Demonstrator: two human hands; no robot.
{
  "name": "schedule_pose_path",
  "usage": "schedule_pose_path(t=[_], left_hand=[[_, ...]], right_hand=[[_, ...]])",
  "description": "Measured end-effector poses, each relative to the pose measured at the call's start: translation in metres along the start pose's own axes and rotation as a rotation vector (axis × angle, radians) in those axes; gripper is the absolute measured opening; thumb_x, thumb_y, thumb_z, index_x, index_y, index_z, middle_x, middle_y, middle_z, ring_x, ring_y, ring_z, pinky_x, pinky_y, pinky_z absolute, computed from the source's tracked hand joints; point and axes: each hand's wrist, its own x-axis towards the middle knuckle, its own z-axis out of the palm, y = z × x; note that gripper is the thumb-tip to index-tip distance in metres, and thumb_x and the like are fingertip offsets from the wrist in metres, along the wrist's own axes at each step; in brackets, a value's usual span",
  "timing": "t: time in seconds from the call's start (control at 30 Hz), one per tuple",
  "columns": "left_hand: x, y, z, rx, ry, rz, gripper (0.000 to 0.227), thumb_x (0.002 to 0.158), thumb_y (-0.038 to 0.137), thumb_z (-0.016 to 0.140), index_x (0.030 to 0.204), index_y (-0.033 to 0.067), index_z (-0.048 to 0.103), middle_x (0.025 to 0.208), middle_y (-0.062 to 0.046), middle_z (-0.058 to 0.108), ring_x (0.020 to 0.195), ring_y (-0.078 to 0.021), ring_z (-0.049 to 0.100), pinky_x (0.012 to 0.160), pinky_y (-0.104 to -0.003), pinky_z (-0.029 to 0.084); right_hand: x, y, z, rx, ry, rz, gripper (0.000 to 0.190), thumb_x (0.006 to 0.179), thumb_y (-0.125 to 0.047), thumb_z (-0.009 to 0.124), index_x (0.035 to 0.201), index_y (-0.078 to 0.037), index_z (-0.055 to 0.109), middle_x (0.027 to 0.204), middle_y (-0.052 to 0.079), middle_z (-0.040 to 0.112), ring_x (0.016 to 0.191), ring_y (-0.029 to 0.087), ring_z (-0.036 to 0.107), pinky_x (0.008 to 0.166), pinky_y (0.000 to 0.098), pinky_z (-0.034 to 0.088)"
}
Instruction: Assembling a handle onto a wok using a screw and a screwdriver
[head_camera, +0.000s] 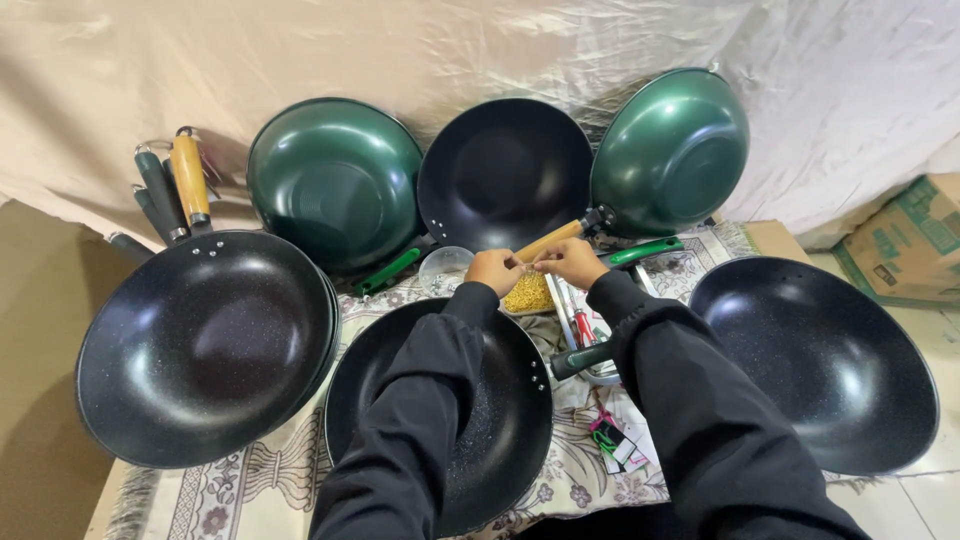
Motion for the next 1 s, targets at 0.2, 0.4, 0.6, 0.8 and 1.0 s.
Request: schedule_pose_path(t=[0.2,0.4,0.6,0.8,1.0], left_hand=[[0.011,-0.01,0.012,-0.05,0.041,-0.001,0.019,0.086,0.037,0.07,0.098,0.0245,0.079,0.098,-0.001,0.078,0.108,-0.0233,0.071,0.094,-0.038,0.057],[0.012,0.001,0.01,-0.161,0.094,-0.023,0.018,0.085,0.038,0.071,0.097,0.0266,0.079,0.093,0.0,0.078,0.102,-0.023,0.072,0.093,-0.036,0.056],[0.012,0.004,0.009,-0.264,0.127,0.011,0.019,0.086,0.041,0.072,0.1,0.0299,0.079,0.094,0.004,0.077,0.098,-0.018,0.072,0.089,-0.032,0.057],[0.01,-0.002,0.005,-0.643,0.185,-0.04,0.016,0.09,0.028,0.075,0.101,0.0171,0.078,0.088,-0.006,0.079,0.067,-0.0147,0.075,0.056,-0.022,0.061],[-0.034,0.019,-0.027,-1.215,0.011,-0.119,0.018,0.1,0.024,0.061,0.112,0.0101,0.059,0.106,-0.015,0.077,0.087,-0.0194,0.077,0.061,-0.019,0.059]], right_hand=[[-0.003,-0.002,-0.001,0.02,-0.002,-0.017,0.014,0.083,-0.034,0.082,0.094,-0.025,0.083,0.072,-0.001,0.076,0.083,0.021,0.073,0.081,0.0353,0.057],[-0.005,0.003,0.004,0.125,0.005,-0.068,0.05,0.071,-0.027,0.091,0.118,-0.024,0.078,0.091,0.002,0.079,0.09,0.018,0.075,0.086,0.0346,0.059],[-0.025,-0.02,0.007,0.116,0.017,-0.142,0.035,0.079,-0.034,0.088,0.108,-0.016,0.082,0.096,0.009,0.079,0.097,0.028,0.074,0.088,0.0413,0.058],[-0.029,-0.009,0.004,0.176,0.072,-0.157,0.021,0.084,-0.029,0.085,0.101,-0.017,0.083,0.094,0.008,0.079,0.092,0.025,0.075,0.084,0.037,0.059],[-0.071,-0.039,-0.025,0.377,0.038,-0.153,0.022,0.088,-0.026,0.083,0.104,-0.011,0.082,0.094,0.008,0.079,0.091,0.018,0.072,0.087,0.0333,0.057]])
